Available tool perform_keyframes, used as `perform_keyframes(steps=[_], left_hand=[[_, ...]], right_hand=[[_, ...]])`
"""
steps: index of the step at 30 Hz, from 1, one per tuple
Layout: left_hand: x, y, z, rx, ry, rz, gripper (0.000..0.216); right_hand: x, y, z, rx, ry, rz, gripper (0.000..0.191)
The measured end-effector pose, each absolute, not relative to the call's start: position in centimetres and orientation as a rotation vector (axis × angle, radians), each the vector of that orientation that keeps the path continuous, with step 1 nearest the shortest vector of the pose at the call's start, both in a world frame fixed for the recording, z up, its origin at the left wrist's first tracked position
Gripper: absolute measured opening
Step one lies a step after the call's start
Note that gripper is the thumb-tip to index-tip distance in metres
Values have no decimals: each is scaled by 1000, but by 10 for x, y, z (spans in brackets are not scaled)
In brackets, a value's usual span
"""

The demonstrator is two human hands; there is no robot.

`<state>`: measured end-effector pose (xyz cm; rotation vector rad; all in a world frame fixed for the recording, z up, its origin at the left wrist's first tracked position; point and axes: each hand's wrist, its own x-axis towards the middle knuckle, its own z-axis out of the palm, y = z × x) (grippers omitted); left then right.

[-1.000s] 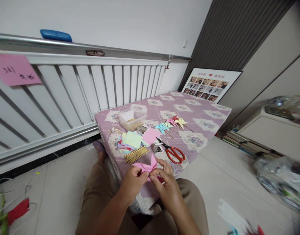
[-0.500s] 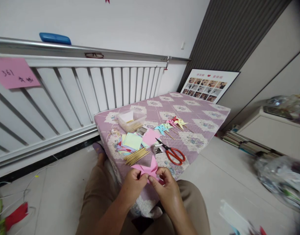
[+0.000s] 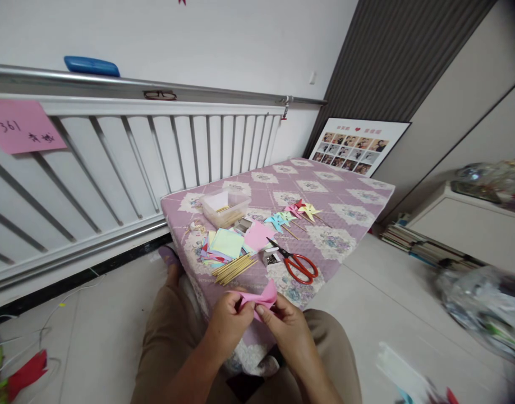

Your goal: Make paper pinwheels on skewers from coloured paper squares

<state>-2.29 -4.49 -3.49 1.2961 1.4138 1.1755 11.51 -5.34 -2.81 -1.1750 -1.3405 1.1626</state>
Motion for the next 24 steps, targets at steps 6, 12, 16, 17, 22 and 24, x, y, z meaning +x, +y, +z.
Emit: perform_keyframes(steps=[6,12,16,17,22,24], left_hand=[[-22,-48,-27,1361,1358,1140,12],[-23,-49,-25,1451,1394,1146,13],[-22,-50,-24,1475,1448,1135,13],[-22,-50,-24,1472,1468,1137,13],[-19,-51,-28,1475,1522,1142,16],[-18,-50,-30,1469,1530,1140,16]], right_hand=[[116,-53,-28,-1155,-1287,1249,22],[116,-54,-25,-1114,-1195,1356,25],[115,-53,-21,-1088,-1126,1420,28],[115,-53,-20,-1080,-1110,1443,29],[117,-53,-22,-1038,-1078,1550,29],[118,-52,-28,-1038,-1080,1559,31]])
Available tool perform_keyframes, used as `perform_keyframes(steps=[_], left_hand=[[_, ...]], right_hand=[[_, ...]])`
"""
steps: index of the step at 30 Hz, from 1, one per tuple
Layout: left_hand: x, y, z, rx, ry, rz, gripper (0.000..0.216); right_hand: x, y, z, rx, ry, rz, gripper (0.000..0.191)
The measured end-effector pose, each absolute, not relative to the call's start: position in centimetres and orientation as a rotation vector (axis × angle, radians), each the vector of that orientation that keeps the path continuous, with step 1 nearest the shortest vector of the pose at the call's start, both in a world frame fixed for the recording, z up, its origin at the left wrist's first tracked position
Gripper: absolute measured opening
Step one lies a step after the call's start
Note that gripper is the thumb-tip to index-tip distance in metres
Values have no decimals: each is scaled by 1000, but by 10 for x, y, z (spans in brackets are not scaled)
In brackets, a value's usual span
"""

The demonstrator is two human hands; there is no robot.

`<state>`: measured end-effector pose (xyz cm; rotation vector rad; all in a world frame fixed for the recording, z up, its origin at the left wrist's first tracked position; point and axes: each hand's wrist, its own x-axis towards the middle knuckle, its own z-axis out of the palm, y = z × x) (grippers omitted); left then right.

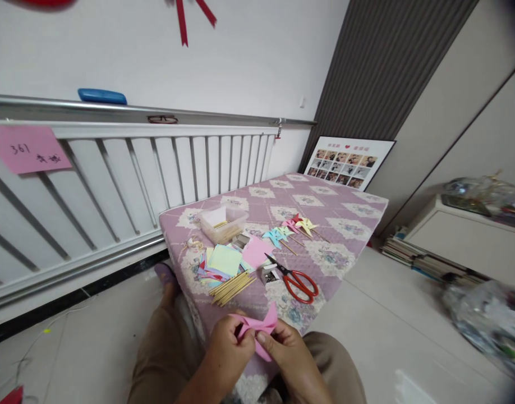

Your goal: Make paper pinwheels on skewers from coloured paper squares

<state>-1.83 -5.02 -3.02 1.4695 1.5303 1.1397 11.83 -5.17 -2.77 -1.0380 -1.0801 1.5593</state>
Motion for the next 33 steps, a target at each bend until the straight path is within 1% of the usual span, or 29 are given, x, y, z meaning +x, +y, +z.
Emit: perform_keyframes(steps=[5,16,23,29,33], left_hand=[[-17,-49,-33,1464,1566,1112,14],[-13,-48,-35,1386,1622,1104,12],[-14,-44,-45,1379,1594,939,9],[-16,-41,-62,1257,1549,840,12],[-19,-40,-67,1170,1521,810,11]], right_hand=[[119,-47,-44,-1026,-1081,1553,36],[120,-45,-58,-1008,-1034,1562,33],[122,-44,-57,-1024,-1015,1639,36],[124,-41,-73,-1101,-981,1653,42],[122,-41,-78,-1096,-1027,1653,42]])
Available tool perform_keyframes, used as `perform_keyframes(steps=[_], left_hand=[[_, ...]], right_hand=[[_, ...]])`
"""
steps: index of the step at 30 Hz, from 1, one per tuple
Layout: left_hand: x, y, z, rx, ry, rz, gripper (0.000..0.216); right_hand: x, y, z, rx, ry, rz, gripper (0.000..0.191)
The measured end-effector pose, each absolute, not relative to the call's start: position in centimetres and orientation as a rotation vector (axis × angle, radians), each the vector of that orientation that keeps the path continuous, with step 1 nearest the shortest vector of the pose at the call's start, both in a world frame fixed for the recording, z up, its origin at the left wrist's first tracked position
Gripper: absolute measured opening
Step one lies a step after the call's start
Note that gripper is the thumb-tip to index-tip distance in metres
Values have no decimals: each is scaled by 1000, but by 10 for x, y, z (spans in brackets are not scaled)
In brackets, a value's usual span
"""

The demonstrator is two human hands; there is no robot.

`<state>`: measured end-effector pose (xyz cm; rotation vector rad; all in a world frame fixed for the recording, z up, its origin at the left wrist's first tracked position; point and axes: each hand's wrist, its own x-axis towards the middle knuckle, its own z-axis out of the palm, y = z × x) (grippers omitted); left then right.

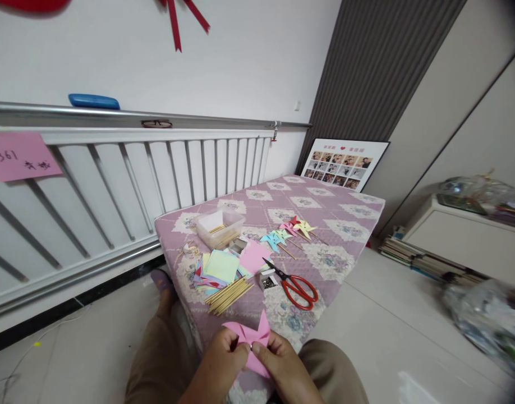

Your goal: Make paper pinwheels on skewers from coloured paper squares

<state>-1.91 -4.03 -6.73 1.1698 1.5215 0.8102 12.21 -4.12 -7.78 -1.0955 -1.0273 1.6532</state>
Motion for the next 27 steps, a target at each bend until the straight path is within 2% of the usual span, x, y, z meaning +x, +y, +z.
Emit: perform_keyframes(steps=[6,12,23,25,27], left_hand=[[-23,-42,-60,1064,1312,862,18],[-31,-46,-55,1065,1344,860,10],[-59,-60,-93,899,1358,993,13],[-69,-64,-90,767,1283,1064,13],[-79,-68,-85,639,1219,1128,14]], right_hand=[[118,-42,-84,-1143,-1035,1665,44],[112,-41,-88,-1148,-1013,1718,44],[92,-40,-74,-1136,-1208,1754,42],[94,-30,-76,-1204,-1407,1539,39],[96,-14,-78,-1339,-1667,1138,30]])
